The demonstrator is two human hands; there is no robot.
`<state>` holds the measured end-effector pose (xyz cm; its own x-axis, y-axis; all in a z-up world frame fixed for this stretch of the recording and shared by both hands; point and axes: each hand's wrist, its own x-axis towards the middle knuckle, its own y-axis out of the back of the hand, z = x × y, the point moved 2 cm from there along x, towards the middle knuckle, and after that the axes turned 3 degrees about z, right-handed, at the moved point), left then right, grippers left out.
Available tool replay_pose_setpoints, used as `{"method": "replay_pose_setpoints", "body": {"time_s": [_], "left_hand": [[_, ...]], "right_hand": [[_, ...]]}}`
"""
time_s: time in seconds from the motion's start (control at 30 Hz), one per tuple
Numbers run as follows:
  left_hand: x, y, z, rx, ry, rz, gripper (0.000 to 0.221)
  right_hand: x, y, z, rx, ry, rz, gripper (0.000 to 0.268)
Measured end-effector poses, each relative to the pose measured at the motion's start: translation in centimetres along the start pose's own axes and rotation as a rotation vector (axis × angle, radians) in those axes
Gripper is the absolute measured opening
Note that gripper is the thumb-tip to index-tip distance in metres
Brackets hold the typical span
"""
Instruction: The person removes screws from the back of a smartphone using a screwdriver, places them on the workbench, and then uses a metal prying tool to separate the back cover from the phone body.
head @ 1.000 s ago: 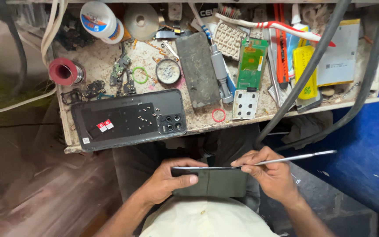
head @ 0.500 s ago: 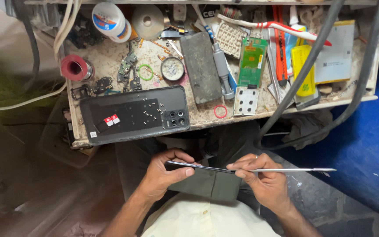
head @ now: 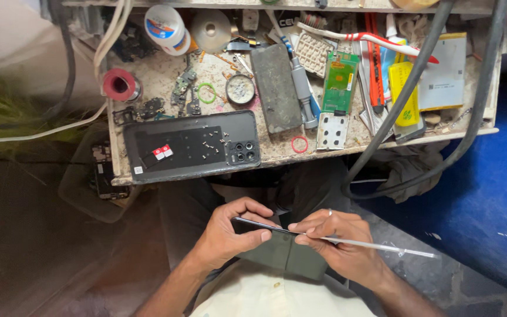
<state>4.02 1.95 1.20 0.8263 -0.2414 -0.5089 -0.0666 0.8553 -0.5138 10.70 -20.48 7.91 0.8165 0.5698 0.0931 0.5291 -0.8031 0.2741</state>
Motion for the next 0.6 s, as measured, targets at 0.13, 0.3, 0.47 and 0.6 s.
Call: {"method": "replay_pose_setpoints", "body": {"time_s": [0.13, 0.3, 0.47, 0.6], "left_hand": [[-0.3, 0.2, 0.9, 0.063, -0.027, -0.022, 0.036], [-0.8, 0.2, 1.4, 0.139, -0.020, -0.039, 0.038], [-1.4, -0.1, 1.4, 0.133, -0.018, -0.042, 0.039], [-1.8, -0.2, 1.1, 0.088, -0.038, -0.039, 0.039]], "right_hand": [[0.8, 0.0, -1.0, -0.016, 0.008, -0.035, 0.027], [1.3, -0.7, -1.9, -0.080, 0.057, -0.075, 0.028], [1.2, -1.0, -3.0, -0.126, 0.118, -0.069, 0.030], [0.9, -1.0, -4.4, -0.106, 0.190, -0.016, 0.028]]}}
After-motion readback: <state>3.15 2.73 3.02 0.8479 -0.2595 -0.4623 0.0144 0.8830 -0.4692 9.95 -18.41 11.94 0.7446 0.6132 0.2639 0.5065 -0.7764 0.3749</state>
